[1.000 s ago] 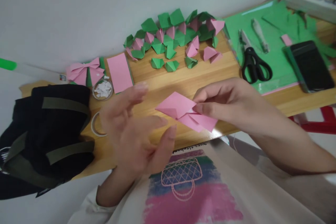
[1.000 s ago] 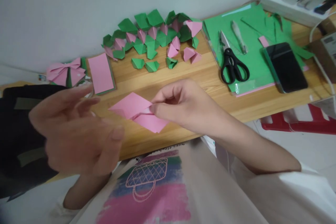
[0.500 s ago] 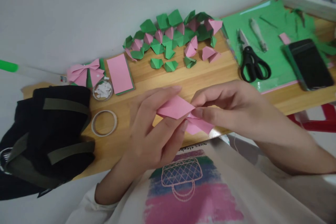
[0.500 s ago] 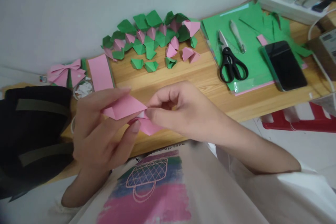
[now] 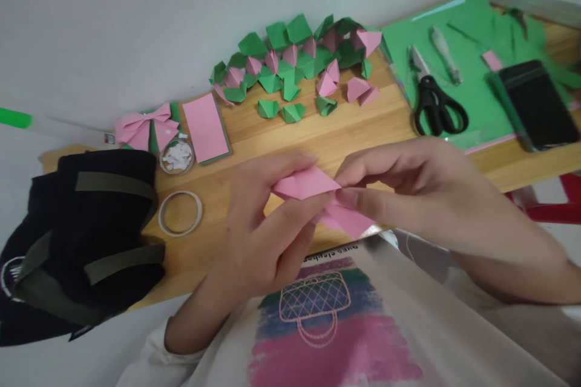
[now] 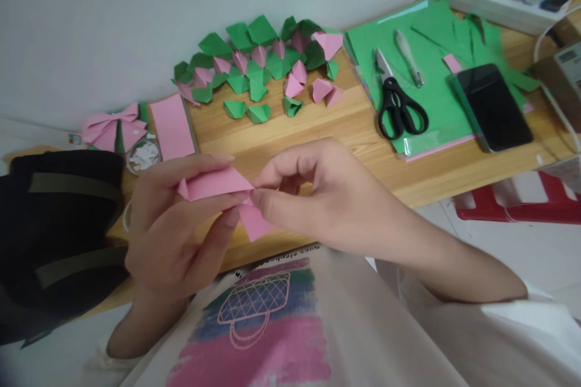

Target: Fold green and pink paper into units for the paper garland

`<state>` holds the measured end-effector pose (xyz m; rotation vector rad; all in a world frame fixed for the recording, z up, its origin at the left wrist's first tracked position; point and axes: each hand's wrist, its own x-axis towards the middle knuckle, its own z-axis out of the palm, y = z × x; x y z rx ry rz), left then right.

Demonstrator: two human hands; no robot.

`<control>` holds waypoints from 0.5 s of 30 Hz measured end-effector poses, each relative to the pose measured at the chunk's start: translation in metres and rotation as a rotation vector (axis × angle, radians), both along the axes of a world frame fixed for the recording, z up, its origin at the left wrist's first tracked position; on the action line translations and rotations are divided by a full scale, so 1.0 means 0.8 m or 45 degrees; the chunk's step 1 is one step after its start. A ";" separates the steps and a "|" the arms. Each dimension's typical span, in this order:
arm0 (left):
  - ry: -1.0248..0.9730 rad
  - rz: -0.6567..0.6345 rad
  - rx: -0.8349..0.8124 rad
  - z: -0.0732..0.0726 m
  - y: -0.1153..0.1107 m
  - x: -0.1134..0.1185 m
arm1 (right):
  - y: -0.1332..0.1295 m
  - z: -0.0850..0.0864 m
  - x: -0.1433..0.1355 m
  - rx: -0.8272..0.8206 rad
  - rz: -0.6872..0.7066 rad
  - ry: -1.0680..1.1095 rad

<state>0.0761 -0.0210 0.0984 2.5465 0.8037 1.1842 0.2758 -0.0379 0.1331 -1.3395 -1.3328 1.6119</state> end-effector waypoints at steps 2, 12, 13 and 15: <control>-0.002 -0.002 -0.001 0.000 0.000 0.000 | -0.001 0.001 0.000 0.038 0.004 -0.029; -0.031 0.005 -0.001 0.002 -0.002 0.000 | -0.001 0.002 -0.001 0.020 0.003 -0.014; -0.032 0.005 0.011 0.002 -0.002 0.000 | -0.001 0.002 -0.001 0.016 0.000 -0.014; -0.036 0.008 0.034 0.001 -0.003 -0.002 | -0.001 0.003 -0.001 0.017 -0.008 -0.019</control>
